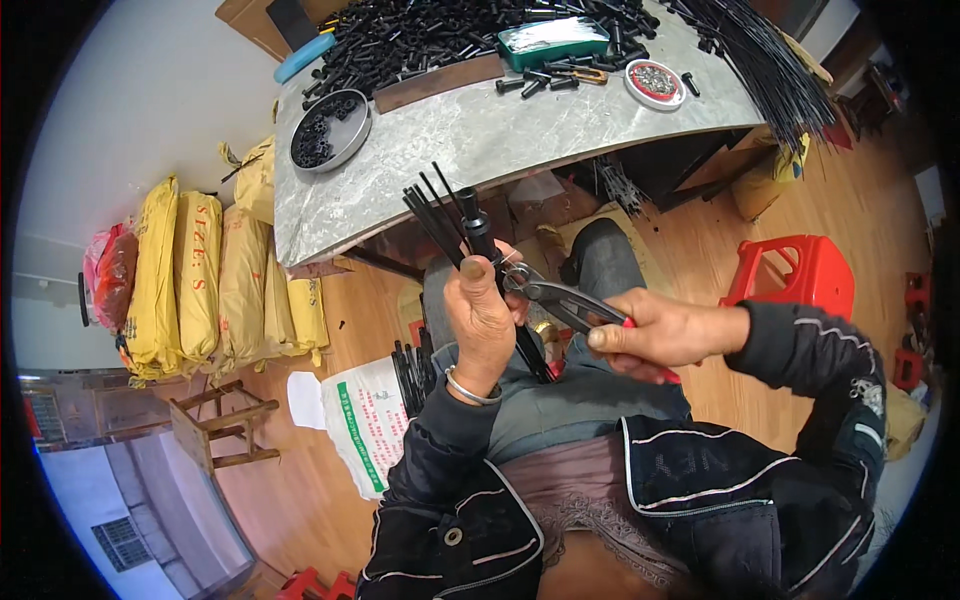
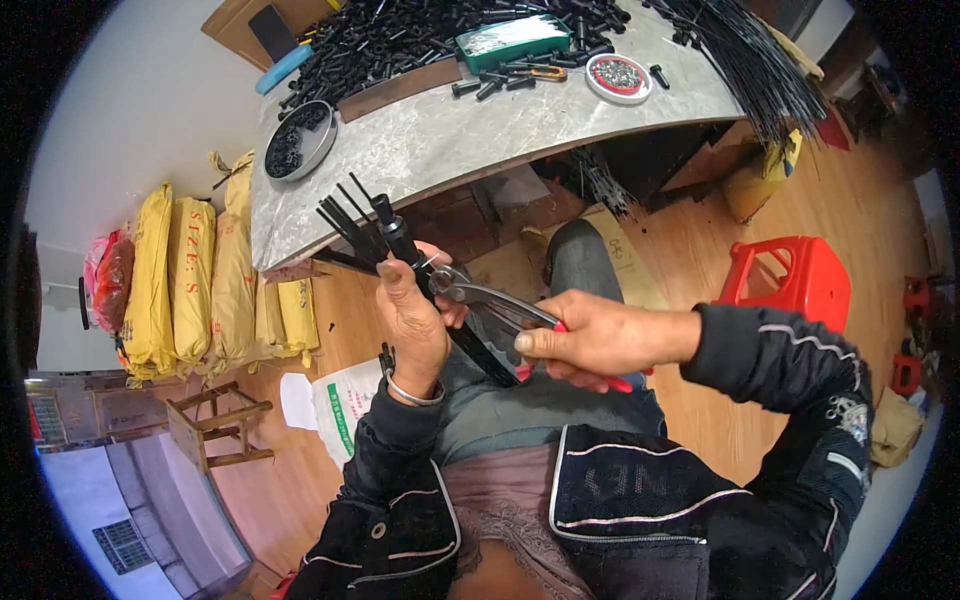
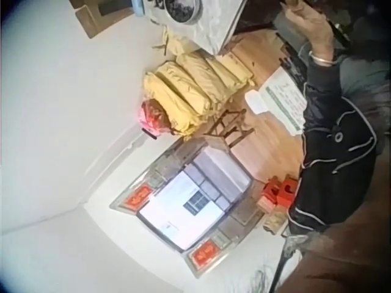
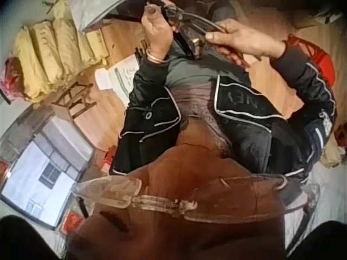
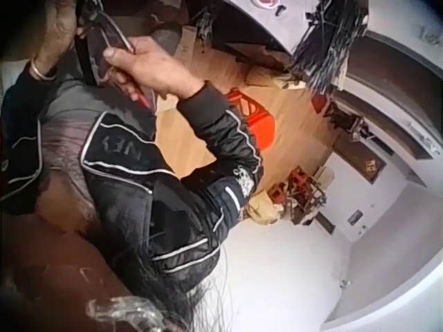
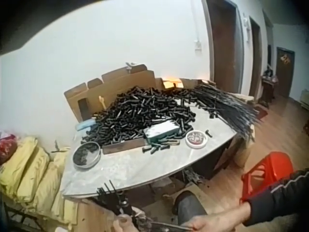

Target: Assembling components onto wire harnesses and using pliers to secure parts.

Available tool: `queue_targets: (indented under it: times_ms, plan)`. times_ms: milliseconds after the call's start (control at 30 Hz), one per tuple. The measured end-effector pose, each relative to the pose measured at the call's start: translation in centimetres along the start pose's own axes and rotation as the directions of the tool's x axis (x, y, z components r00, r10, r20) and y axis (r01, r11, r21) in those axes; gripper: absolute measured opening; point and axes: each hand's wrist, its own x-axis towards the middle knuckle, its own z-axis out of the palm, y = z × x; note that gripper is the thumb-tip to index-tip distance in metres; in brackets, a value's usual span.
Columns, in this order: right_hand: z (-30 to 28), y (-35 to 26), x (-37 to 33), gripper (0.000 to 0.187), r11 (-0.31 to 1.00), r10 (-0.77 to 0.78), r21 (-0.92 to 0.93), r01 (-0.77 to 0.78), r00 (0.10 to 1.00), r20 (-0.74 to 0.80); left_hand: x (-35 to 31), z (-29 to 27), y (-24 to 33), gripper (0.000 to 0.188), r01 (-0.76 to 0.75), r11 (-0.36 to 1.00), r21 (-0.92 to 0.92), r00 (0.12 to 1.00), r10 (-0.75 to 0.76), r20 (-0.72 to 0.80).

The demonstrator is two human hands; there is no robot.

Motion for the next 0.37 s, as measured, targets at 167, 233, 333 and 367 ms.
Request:
queue_targets:
  times_ms: [167,233,333,367]
  plan:
    - [1.1,1.8,1.9,0.037,0.994,-0.086,0.061,0.094,0.99,-0.115,0.6,-0.4,-0.3,0.065,0.029,0.999,-0.046,1.0,-0.029,-0.007]
    - [-0.1,1.0,1.5,0.037,0.988,-0.008,0.156,-0.002,0.998,0.061,0.7,-0.7,-0.3,0.064,0.015,0.997,-0.075,0.999,-0.013,0.034]
    - [-1.4,-1.2,0.2,0.035,0.995,0.046,0.08,-0.053,0.994,0.095,0.6,-0.5,-0.5,0.063,-0.008,0.996,-0.091,0.999,0.012,0.047]
    - [-1.8,-1.6,-0.1,0.035,0.997,0.062,0.03,-0.065,0.992,0.108,0.6,-0.5,-0.5,0.062,0.015,0.995,-0.094,0.999,-0.011,0.04]
